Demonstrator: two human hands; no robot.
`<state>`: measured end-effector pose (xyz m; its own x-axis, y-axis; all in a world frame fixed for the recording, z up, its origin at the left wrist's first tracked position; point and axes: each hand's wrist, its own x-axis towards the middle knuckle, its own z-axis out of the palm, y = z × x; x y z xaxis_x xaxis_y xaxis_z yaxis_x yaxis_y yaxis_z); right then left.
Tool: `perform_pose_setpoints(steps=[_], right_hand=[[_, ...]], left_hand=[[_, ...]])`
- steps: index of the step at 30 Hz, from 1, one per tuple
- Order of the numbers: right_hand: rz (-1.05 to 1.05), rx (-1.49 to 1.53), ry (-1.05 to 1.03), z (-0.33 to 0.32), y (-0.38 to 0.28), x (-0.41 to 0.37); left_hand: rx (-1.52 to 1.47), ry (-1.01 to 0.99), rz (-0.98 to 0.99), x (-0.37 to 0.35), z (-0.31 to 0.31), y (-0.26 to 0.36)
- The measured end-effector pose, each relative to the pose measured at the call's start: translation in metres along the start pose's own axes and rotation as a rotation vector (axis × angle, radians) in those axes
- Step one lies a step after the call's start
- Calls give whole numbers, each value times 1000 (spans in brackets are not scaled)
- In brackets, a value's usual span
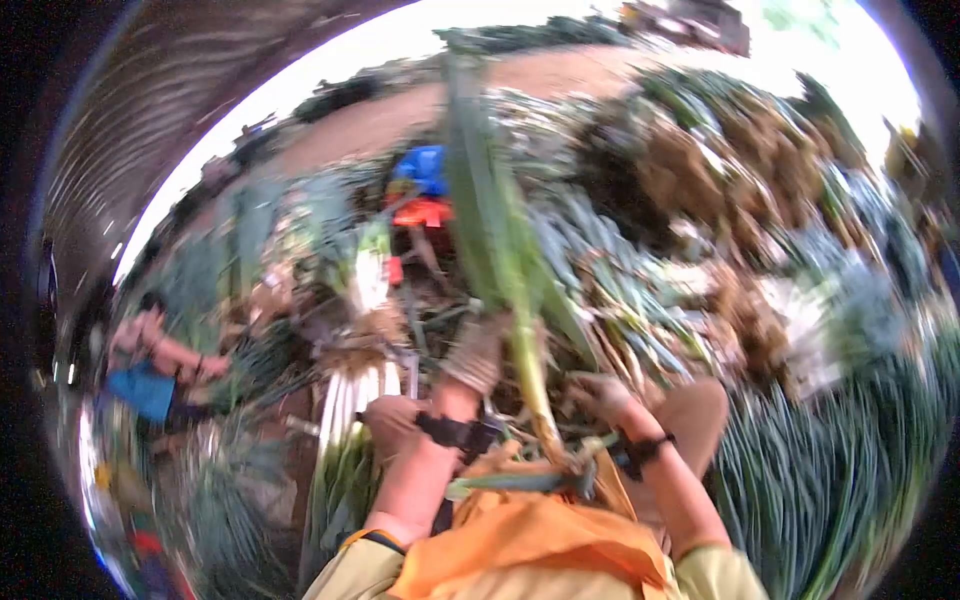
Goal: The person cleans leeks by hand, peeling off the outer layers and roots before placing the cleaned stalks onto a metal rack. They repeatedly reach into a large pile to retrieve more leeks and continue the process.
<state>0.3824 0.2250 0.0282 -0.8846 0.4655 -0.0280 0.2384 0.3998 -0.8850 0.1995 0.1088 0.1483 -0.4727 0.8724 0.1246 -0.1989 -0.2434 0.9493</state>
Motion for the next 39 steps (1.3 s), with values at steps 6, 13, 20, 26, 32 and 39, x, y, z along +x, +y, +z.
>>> perform_pose_setpoints(steps=[6, 13, 20, 26, 32, 39], right_hand=[[81, 722, -266, 42, -68, -19], [68, 593, -249, 38, -65, -18], [-66, 731, -281, 43, -78, -25], [135, 710, 131, 55, -77, -35], [92, 245, 351, 54, -86, -35], [-145, 81, -252, 59, -70, -57]], left_hand=[[-168, -21, -40, -1, -13, -26], [-359, -148, -288, -40, -5, -21], [-576, -295, -86, -20, -6, 11], [-561, -104, -103, -14, -5, -15], [-448, 117, -80, -17, 7, -13], [-480, 157, -83, 6, -15, -14]])
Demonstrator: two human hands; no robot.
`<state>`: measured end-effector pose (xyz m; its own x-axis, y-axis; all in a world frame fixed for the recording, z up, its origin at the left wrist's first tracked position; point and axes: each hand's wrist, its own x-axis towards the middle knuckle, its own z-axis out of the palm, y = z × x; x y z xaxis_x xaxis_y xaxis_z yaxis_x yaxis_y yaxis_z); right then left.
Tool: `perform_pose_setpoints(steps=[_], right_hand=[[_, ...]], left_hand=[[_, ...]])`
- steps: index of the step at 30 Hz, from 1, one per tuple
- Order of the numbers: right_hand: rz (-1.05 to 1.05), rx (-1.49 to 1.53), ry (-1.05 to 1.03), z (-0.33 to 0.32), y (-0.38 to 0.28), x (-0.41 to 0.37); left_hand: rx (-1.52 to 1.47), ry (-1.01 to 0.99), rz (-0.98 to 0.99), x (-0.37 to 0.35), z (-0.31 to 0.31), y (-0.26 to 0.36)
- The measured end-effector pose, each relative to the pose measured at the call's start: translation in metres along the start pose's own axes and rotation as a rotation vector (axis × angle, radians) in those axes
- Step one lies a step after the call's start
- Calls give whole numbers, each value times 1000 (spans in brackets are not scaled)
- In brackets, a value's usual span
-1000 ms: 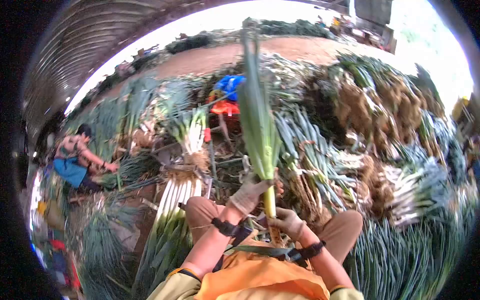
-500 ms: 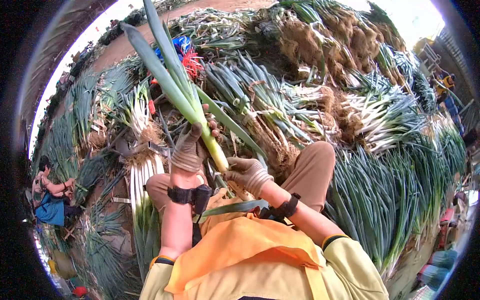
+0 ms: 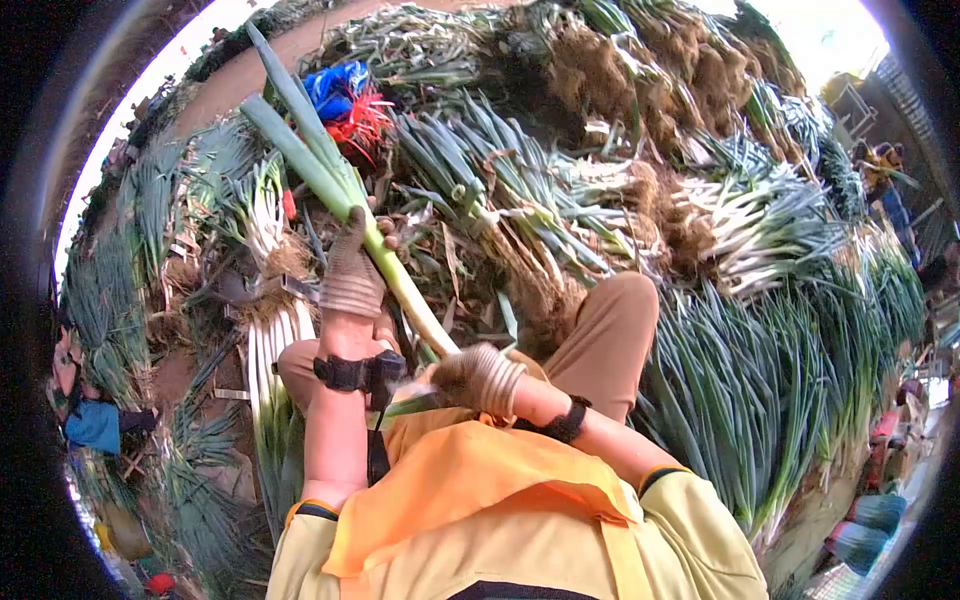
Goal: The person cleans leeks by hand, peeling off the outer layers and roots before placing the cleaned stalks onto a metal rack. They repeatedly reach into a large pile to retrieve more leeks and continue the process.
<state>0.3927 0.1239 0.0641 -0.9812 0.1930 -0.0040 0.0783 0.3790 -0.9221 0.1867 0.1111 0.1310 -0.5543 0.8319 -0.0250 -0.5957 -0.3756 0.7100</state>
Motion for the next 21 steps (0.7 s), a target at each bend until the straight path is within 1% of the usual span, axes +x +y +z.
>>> perform_pose_setpoints(steps=[1, 2, 3, 4, 5, 7, 8, 9, 10, 11, 12, 13, 15, 17, 18, 19, 21], right_hand=[[91, 200, -99, 18, 64, -4], [202, 389, -181, 35, 127, -7], [199, 36, -301, 18, 106, 3], [160, -316, -427, 0, 83, 14], [248, -733, -594, -29, 26, 24], [219, -693, -288, -35, 106, 13], [549, -368, -222, -32, 165, -10], [852, -65, -51, -29, 224, -32], [443, -705, -130, -14, 271, -32], [691, -311, -232, -39, 214, -24], [709, -475, -217, -51, 161, -1], [734, -635, -201, -56, 125, 25], [547, -47, 161, -67, 99, 55], [79, 447, 238, -71, 22, 69], [-8, 561, 155, -67, -11, 75], [-99, 671, 70, -61, -32, 83], [3, 564, -71, -43, -28, 97]], left_hand=[[11, -6, -25, 13, -5, 12], [117, 59, 29, 20, 1, 28], [75, 109, 18, 38, -1, 46], [97, 121, 36, 53, 0, 71], [120, 132, 53, 65, 3, 96], [106, 159, 154, 77, 22, 139], [176, 145, 275, 82, 24, 160], [250, 196, 293, 82, 35, 181], [239, 99, 331, 81, 41, 195], [235, 14, 356, 75, 41, 204], [231, -86, 363, 70, 43, 206], [228, -158, 318, 64, 47, 204], [201, -209, 261, 56, 46, 183], [183, -348, 165, 44, 51, 156], [86, -353, 82, 42, 51, 140], [-18, -258, 53, 30, 62, 122], [-7, -167, 60, 31, 58, 89]])
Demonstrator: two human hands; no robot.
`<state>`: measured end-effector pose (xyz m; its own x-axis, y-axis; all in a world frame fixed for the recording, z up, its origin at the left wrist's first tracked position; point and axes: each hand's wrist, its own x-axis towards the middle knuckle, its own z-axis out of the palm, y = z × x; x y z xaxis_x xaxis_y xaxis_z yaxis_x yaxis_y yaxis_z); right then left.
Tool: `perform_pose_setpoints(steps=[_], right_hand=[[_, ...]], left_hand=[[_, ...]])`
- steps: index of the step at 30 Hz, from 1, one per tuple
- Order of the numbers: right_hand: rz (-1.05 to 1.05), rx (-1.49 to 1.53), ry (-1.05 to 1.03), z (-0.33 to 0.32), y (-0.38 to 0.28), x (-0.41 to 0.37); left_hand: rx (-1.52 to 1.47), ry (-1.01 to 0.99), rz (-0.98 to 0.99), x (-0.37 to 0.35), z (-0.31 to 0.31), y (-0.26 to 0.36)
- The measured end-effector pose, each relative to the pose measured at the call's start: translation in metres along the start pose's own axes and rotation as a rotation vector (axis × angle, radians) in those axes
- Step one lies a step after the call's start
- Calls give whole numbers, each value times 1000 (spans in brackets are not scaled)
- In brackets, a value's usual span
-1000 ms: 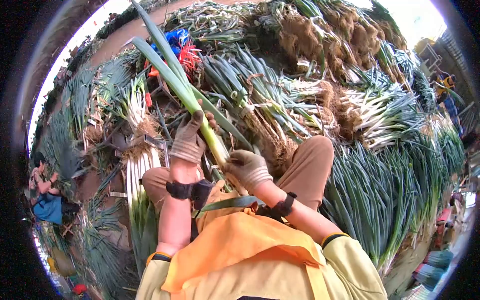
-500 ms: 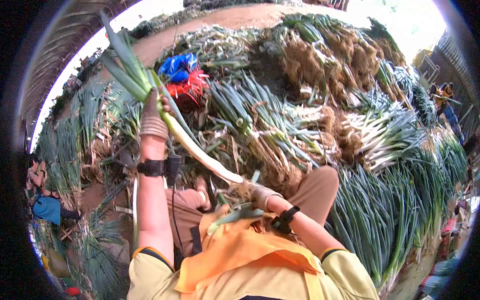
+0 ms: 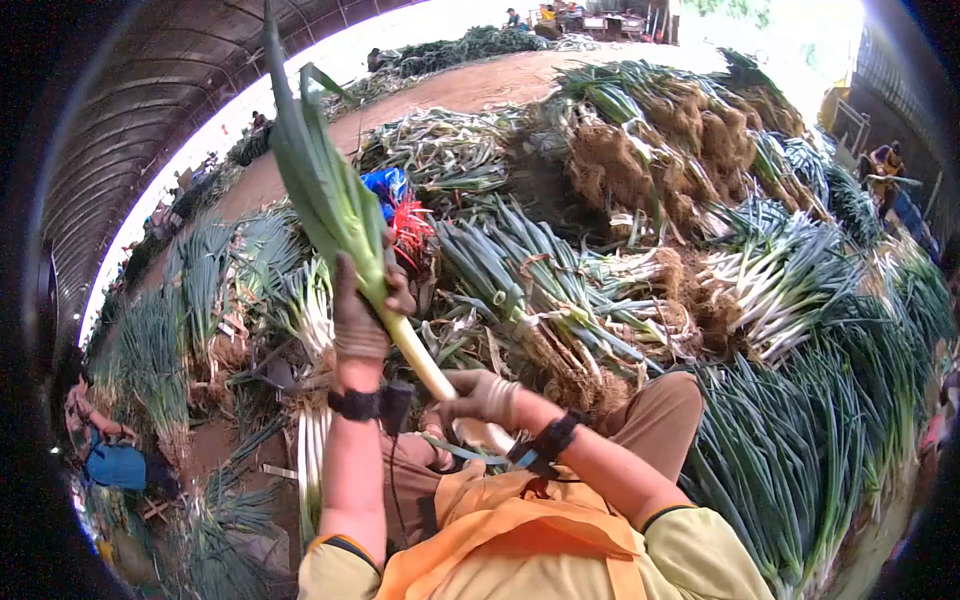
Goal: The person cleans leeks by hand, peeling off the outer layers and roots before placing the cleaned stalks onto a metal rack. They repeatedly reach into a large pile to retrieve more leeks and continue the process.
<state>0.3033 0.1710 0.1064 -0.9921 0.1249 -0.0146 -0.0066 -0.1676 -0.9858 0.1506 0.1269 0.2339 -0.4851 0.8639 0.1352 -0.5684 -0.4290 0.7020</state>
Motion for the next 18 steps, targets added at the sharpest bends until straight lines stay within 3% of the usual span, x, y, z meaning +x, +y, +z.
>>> perform_pose_setpoints(steps=[2, 3, 6, 7, 12, 15, 18], right_hand=[[66, 60, 114, 14, 13, -4], [54, 27, 189, 18, 22, -8], [20, -11, 381, 30, 43, -20], [35, 39, 409, 29, 49, -27], [193, 164, 333, 14, 58, -49], [208, 182, 321, 12, 69, -56], [179, 239, 201, 14, 68, -64]], left_hand=[[407, 130, 134, 0, -16, -19], [492, 177, 231, -1, -22, -30], [549, 219, 228, -13, -29, -57], [473, 244, 136, -18, -28, -63], [230, 255, 79, -25, -29, -91], [-30, 376, -40, -21, -33, -100], [2, 313, -205, -25, -53, -110]])
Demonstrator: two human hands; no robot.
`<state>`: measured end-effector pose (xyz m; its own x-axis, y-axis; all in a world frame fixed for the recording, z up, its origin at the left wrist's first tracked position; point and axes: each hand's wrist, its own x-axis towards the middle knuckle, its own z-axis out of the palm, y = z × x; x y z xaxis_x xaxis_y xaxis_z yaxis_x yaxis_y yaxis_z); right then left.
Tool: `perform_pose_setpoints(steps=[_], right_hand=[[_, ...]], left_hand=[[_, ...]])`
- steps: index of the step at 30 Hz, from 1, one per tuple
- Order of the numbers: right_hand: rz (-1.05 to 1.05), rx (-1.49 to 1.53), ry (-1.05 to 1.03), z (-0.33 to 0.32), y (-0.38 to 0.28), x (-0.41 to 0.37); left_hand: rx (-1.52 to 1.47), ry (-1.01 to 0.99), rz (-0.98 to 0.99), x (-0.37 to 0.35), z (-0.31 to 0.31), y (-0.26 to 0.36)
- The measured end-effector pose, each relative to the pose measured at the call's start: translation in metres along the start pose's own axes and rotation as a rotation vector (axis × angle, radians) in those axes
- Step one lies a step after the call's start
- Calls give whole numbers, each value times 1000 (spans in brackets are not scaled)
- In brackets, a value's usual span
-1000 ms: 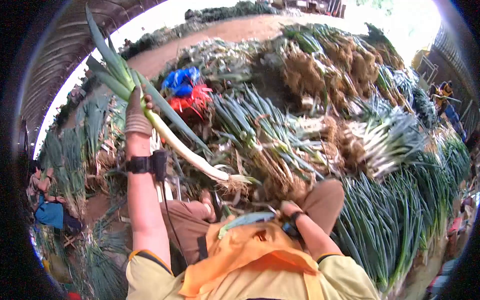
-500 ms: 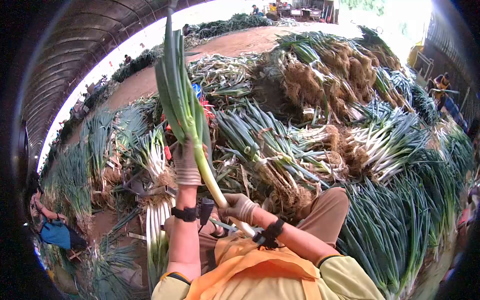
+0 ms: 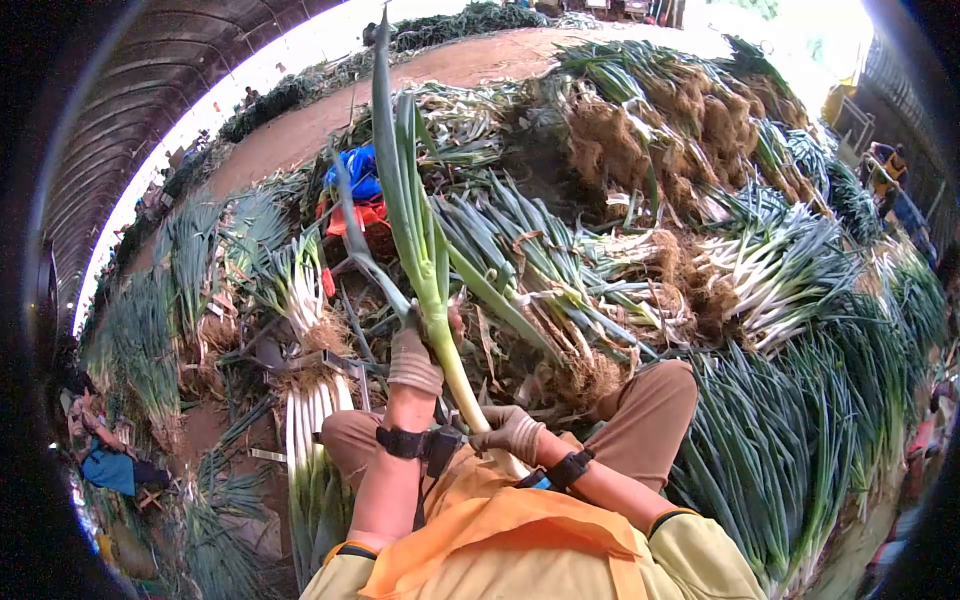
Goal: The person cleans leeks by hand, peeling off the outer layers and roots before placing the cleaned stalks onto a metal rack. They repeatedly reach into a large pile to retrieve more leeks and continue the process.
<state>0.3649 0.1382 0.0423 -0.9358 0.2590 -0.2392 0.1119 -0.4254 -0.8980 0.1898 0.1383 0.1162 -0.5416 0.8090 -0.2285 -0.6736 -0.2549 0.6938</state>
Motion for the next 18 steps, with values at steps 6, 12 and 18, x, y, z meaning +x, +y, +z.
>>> perform_pose_setpoints(steps=[6, 12, 18], right_hand=[[48, -85, -142, -11, 20, -2], [113, 24, -219, -3, 0, -4], [28, -107, -142, -2, 3, -4]], left_hand=[[480, -137, -356, -4, -53, 11], [929, -655, -626, -16, -104, -19], [1322, 72, -105, -21, -97, 2]])
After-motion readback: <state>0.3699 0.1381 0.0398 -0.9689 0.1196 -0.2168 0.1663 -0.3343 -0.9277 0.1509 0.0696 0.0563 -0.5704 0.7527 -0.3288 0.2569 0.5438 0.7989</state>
